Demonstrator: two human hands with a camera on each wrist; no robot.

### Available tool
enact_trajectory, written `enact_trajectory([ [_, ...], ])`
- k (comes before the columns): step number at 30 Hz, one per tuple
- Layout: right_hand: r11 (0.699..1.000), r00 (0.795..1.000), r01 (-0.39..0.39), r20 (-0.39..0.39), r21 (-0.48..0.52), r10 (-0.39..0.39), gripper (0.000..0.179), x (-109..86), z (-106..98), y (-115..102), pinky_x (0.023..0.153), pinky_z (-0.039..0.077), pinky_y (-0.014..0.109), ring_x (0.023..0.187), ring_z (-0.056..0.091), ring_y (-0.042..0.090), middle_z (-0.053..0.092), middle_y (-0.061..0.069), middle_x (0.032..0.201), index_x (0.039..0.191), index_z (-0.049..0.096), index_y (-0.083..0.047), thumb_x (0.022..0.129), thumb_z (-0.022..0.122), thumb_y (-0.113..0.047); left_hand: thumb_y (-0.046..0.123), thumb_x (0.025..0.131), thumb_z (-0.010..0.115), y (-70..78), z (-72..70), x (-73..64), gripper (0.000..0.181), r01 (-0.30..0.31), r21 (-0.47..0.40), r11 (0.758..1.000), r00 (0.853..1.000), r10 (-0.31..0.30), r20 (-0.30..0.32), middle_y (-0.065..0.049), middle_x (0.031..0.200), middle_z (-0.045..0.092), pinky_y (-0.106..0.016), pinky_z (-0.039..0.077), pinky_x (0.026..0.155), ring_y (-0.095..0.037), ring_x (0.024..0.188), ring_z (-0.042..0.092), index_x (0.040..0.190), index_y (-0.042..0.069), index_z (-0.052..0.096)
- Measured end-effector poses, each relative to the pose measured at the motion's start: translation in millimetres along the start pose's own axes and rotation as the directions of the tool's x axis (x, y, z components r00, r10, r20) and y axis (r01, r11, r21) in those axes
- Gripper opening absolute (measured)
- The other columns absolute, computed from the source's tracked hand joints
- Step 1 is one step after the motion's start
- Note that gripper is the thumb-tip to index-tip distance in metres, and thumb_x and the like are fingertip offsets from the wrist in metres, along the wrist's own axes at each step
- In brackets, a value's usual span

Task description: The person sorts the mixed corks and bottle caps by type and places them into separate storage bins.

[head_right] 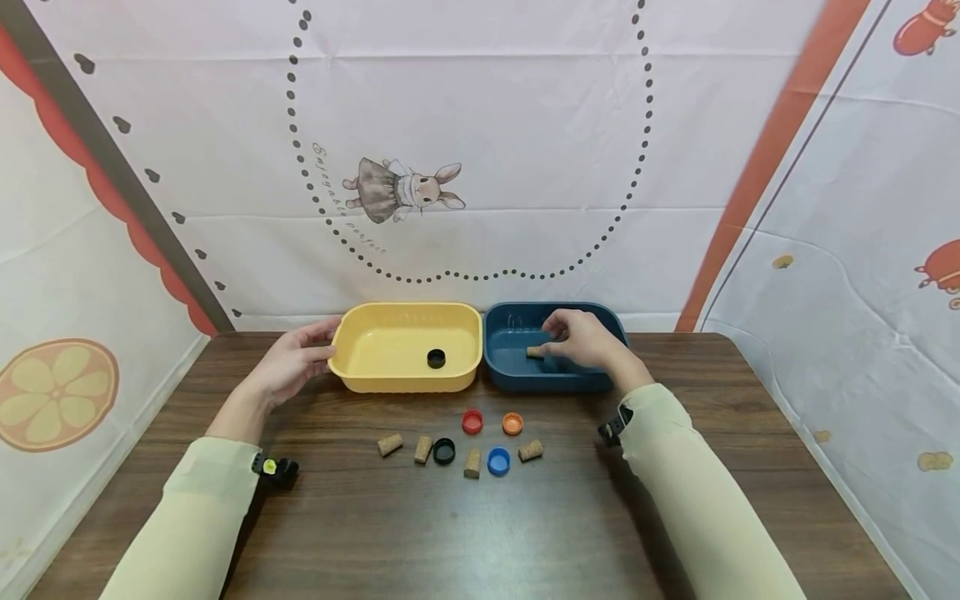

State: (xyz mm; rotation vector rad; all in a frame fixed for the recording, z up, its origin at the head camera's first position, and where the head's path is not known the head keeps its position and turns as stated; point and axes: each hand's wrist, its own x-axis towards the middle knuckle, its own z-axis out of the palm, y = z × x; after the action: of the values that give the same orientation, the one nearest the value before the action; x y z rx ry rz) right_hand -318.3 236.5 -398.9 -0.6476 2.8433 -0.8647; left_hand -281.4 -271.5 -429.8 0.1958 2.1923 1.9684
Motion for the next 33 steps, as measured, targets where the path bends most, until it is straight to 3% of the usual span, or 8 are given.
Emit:
enact_trajectory([
  [18, 0.998, 0.995, 0.059, -0.087, 0.026, -0.056, 0.035, -24.6, -10, -23, 0.086, 0.055, 0.046, 0.096, 0.064, 0.025, 0.068, 0.009, 0.107, 0.127, 0.07, 0.0, 0.097, 0.08, -0.016, -0.003, 0.108, 0.052, -1.1, -1.0, 1.0, 0.063, 0.01, 0.013, 1.0, 1.0, -0.01, -0.001, -0.029, 0.147, 0.038, -0.029, 0.058, 0.082, -0.034, 0.113, 0.058, 0.167, 0.002, 0.03],
  [27, 0.995, 0.991, 0.099, -0.094, 0.017, -0.097, 0.033, -36.2, -12, -33, 0.089, 0.057, 0.047, 0.097, 0.064, 0.024, 0.071, 0.011, 0.11, 0.126, 0.071, -0.004, 0.098, 0.08, -0.018, -0.003, 0.108, 0.052, 1.1, -1.1, -0.6, 0.063, 0.011, 0.009, 1.0, 1.0, -0.011, 0.002, -0.029, 0.145, 0.037, -0.027, 0.058, 0.082, -0.031, 0.111, 0.059, 0.167, 0.001, 0.029],
  [33, 0.989, 0.986, 0.144, -0.089, 0.015, -0.142, 0.031, -46.0, -10, -36, 0.084, 0.056, 0.041, 0.094, 0.063, 0.019, 0.07, 0.004, 0.105, 0.124, 0.071, -0.01, 0.098, 0.081, -0.024, -0.004, 0.108, 0.051, 2.4, 0.4, -1.0, 0.063, 0.009, -0.001, 1.0, 1.0, -0.009, 0.0, -0.029, 0.144, 0.037, -0.024, 0.057, 0.081, -0.03, 0.111, 0.059, 0.167, 0.001, 0.028],
])
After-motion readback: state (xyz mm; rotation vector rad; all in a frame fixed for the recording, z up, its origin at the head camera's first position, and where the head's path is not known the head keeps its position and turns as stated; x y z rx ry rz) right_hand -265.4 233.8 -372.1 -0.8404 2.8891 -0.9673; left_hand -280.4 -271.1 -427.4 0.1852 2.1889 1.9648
